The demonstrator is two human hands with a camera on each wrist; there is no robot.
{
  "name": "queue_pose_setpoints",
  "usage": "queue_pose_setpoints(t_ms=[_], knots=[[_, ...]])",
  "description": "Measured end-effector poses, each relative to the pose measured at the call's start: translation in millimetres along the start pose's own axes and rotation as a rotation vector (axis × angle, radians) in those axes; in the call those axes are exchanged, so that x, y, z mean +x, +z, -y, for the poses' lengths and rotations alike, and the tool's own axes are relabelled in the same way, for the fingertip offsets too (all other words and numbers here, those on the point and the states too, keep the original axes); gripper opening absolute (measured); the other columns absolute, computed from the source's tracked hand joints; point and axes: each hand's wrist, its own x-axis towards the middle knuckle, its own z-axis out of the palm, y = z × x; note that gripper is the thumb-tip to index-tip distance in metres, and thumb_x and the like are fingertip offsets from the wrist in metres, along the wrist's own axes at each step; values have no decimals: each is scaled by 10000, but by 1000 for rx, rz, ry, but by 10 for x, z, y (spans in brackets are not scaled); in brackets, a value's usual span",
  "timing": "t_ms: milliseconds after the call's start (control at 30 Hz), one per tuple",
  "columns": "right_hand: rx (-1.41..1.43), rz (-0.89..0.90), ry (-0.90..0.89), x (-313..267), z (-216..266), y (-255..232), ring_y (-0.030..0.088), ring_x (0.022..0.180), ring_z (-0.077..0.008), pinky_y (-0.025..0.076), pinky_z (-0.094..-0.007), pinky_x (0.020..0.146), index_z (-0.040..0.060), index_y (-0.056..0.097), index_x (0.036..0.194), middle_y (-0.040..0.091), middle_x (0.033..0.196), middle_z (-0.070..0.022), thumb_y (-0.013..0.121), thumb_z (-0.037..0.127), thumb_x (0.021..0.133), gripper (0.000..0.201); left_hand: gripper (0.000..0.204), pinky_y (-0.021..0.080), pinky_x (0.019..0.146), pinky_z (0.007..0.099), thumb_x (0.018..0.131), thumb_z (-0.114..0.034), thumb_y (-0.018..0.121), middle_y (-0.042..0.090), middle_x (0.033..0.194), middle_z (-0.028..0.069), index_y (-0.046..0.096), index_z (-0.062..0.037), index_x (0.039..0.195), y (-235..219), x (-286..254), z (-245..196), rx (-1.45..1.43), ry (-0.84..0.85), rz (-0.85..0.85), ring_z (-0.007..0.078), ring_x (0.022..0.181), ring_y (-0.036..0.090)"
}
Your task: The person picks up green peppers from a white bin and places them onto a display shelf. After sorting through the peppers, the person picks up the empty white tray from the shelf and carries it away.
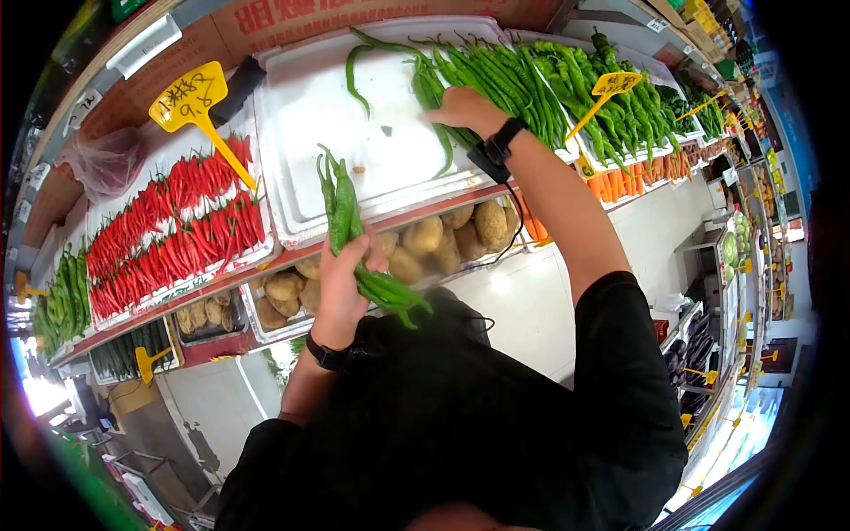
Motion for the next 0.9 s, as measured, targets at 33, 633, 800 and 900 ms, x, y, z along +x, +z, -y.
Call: queue_pose_setpoints(t_ms=[33,633,800,900], knots=[[-27,34,-16,60,-14,27,633,893,-393,504,-447,798,-50,651,1010,645,941,-271,656,548,722,664,385,363,586,251,847,-46,496,447,851,38,435,-63,1227,-11,-3,1,-7,-2,-15,103,630,398],[249,-343,117,298,84,213,649,830,-391,514,-448,778,-84,655,872,643,872,-289,570,392,794,490,376,406,623,261,861,-60,502,467,873,47,440,-29,1231,-66,50,-64,-31,7,-101,111,663,424],[105,-96,99,236,239,157,634,936,-381,504,-432,836,-58,658,944,646,964,-265,614,391,771,484,391,411,618,270,859,-59,507,465,871,51,434,-26,1241,-94,64,-49,-36,9,-108,117,660,426],[24,-76,96,141,417,123,638,942,-375,507,-426,846,-29,663,986,653,1012,-228,650,381,757,470,394,414,619,275,856,-57,510,464,867,54,434,-26,1241,-130,62,-58,-14,10,-116,120,662,428]])
